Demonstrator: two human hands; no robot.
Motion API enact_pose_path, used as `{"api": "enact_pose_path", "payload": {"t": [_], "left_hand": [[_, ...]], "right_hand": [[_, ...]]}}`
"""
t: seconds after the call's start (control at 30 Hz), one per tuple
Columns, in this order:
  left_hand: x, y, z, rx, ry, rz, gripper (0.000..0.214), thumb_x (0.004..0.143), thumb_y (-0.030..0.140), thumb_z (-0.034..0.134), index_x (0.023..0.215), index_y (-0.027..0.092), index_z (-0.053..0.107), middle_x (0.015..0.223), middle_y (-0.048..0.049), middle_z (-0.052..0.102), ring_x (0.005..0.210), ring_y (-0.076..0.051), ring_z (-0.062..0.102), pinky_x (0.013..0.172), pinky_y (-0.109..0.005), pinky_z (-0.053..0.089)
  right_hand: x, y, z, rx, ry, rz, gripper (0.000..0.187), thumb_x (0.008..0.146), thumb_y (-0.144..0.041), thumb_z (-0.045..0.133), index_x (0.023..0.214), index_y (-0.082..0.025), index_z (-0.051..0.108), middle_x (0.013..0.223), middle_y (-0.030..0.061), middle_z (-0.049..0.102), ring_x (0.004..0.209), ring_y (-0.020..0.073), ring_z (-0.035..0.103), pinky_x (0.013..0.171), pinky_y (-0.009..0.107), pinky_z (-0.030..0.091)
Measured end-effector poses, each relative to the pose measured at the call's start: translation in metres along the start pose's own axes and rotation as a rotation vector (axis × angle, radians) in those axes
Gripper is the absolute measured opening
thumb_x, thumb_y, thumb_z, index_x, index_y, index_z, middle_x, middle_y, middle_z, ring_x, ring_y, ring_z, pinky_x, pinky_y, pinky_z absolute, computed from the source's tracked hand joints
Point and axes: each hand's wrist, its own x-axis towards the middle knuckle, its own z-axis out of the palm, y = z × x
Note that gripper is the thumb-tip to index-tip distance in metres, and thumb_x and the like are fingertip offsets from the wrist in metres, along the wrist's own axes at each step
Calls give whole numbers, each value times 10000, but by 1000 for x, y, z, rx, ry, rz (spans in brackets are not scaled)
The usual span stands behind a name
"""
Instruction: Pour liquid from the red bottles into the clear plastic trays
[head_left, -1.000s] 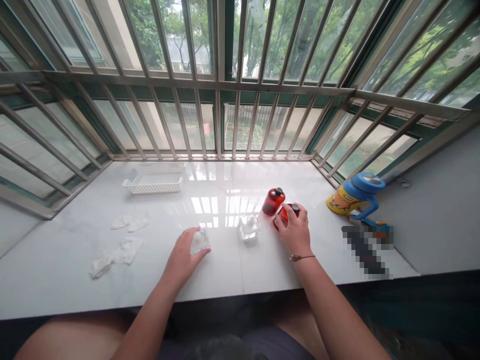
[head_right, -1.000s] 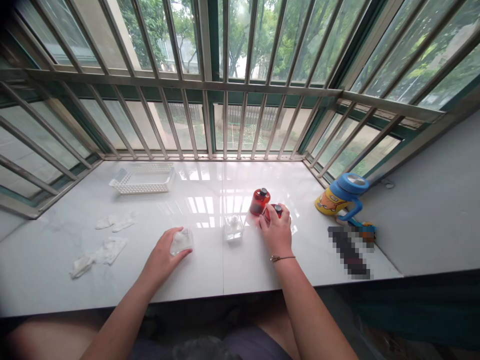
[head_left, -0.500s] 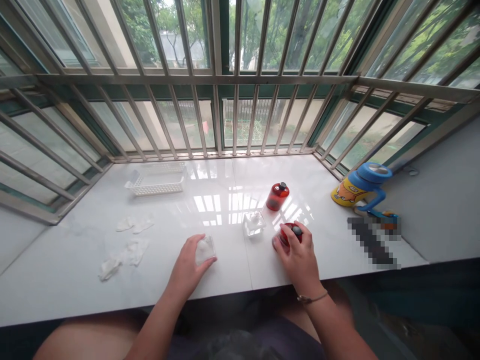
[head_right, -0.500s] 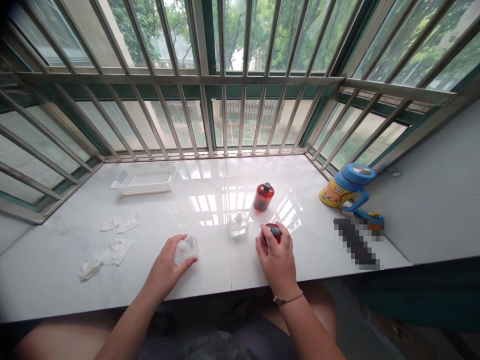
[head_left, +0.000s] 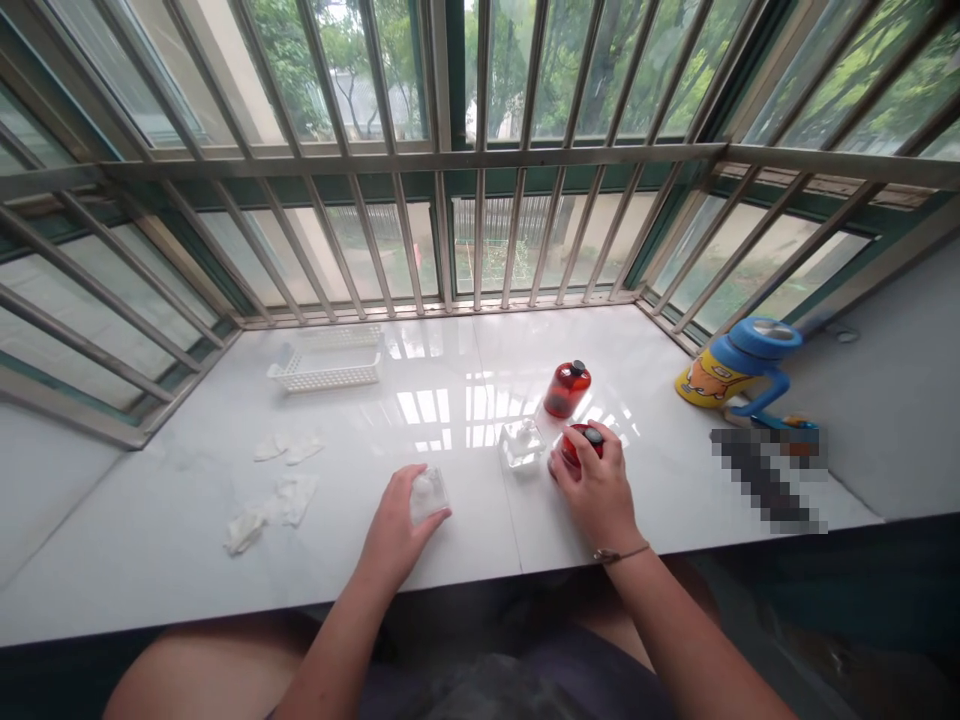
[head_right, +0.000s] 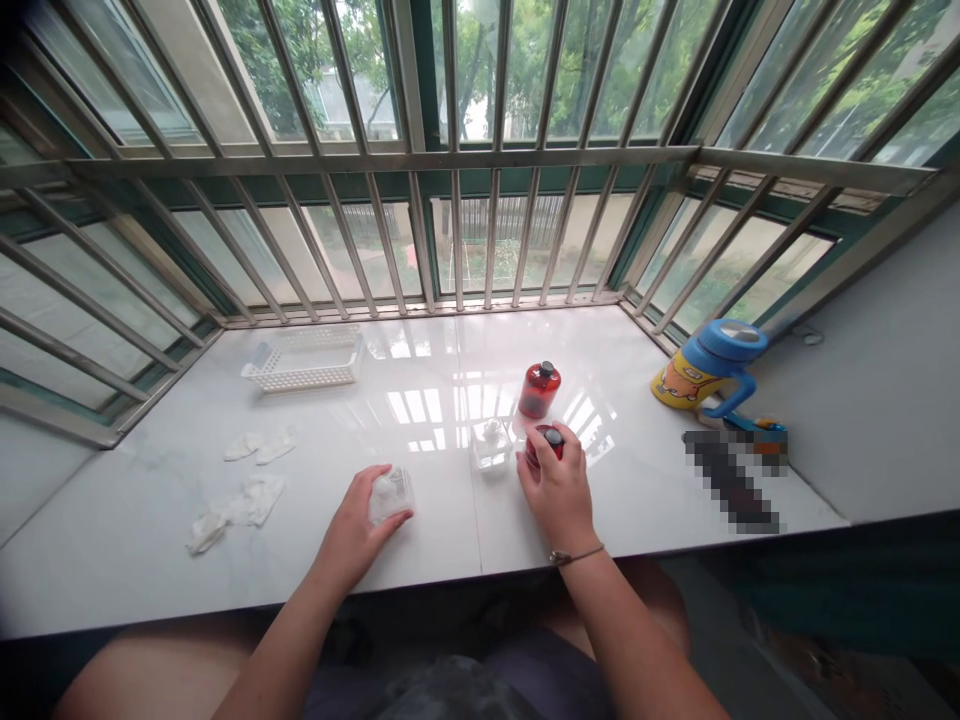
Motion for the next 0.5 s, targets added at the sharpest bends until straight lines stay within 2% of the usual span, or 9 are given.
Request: {"api": "enact_pose_path", "payload": {"t": [0.1,0.3,0.5], "left_hand": [[0,-1,1,-5,0,2,605,917,362,818,1448,286,539,1458,-100,651,1385,-353,655,1203,-579,535],[1,-4,2,-17,0,2,602,917,378,820,1445,288,545,1452,-94,653,1374,-347,660,1196,-569,544],[1,-3,1,-24,-9,10,599,926,379,813,1449,285,538,1451,-99,647,1379,-346,653,1204,-572,533]], "right_hand": [[-1,-4,0,5,-19,-17,426,1019,-415,699,1421,-275,675,1525,168,472,1352,382,580,1089,587,602],[-26,-28,-7,43,-51,-69,409,1035,-375,697,1436,-309,658,1540,160,461,1362,372,581,1104,585,596],[-24,-45,4,69,-36,-74,394,1041,-349,698,1431,-305,662,1529,164,456,1337,367,589,1081,589,606]]}}
